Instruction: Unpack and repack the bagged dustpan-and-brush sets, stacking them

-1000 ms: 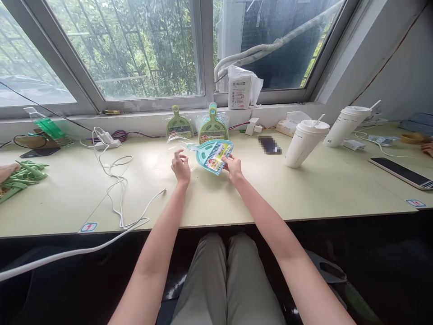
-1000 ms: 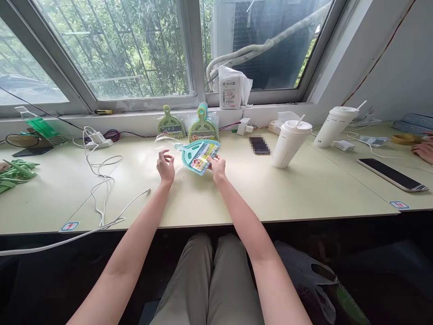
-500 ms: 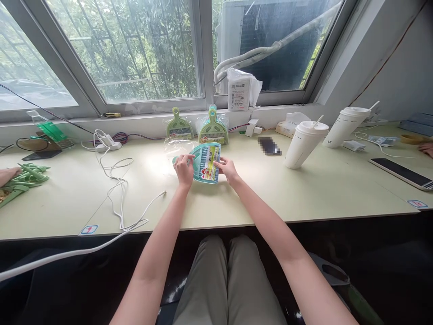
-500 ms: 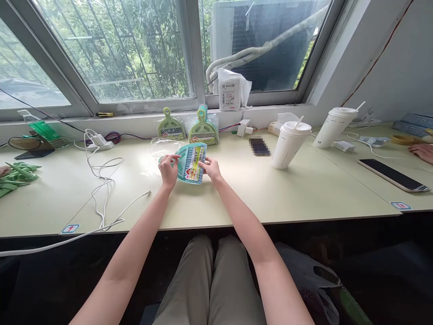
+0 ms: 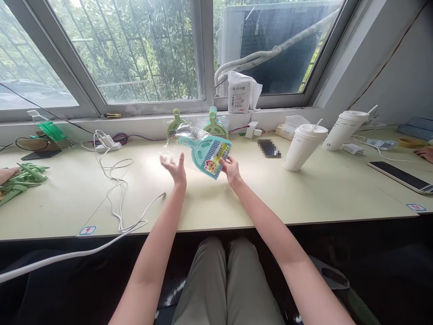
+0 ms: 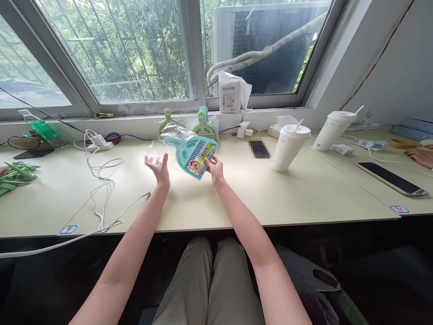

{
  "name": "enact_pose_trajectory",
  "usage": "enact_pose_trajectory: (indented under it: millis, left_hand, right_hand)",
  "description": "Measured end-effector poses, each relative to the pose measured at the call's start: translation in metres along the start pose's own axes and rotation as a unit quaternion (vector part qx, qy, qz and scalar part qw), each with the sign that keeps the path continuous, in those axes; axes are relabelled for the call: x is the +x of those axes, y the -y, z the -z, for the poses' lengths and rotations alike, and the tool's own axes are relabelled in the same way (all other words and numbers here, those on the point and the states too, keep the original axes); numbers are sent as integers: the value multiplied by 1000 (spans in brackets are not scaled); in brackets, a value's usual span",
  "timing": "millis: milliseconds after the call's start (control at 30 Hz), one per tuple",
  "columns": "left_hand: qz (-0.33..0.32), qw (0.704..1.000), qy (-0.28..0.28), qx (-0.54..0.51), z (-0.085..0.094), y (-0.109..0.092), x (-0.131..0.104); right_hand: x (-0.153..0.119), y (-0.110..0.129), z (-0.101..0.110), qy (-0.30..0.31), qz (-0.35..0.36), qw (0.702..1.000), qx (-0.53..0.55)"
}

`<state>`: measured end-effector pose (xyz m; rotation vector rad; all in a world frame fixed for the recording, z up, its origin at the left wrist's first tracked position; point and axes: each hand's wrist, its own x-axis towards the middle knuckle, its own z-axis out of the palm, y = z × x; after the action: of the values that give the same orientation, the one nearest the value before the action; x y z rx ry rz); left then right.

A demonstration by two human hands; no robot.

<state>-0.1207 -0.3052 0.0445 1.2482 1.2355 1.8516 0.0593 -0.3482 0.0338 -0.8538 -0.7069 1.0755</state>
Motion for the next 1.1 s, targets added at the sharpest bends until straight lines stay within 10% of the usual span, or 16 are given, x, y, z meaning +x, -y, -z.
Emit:
enact_pose_trajectory:
  millis: [133, 300, 533, 767, 1100]
  left_hand:
    - [158, 938, 287, -115, -7, 5, -6]
    - [171, 886, 420, -92, -15, 1, -28]
    - [140, 897, 393, -145, -16, 3, -27]
    - [161, 846, 492, -129, -18, -6, -45]
    - [139, 926, 337, -96, -28, 11, -37]
  right_hand:
    - [-1, -3, -2, 14, 18, 1000, -4]
    - [2, -5, -2, -2, 59, 998, 1]
    - [2, -9, -2, -17, 56, 998, -11]
    - [2, -7, -1, -62, 77, 995, -7]
    - [-3, -7, -7, -40, 73, 996, 3]
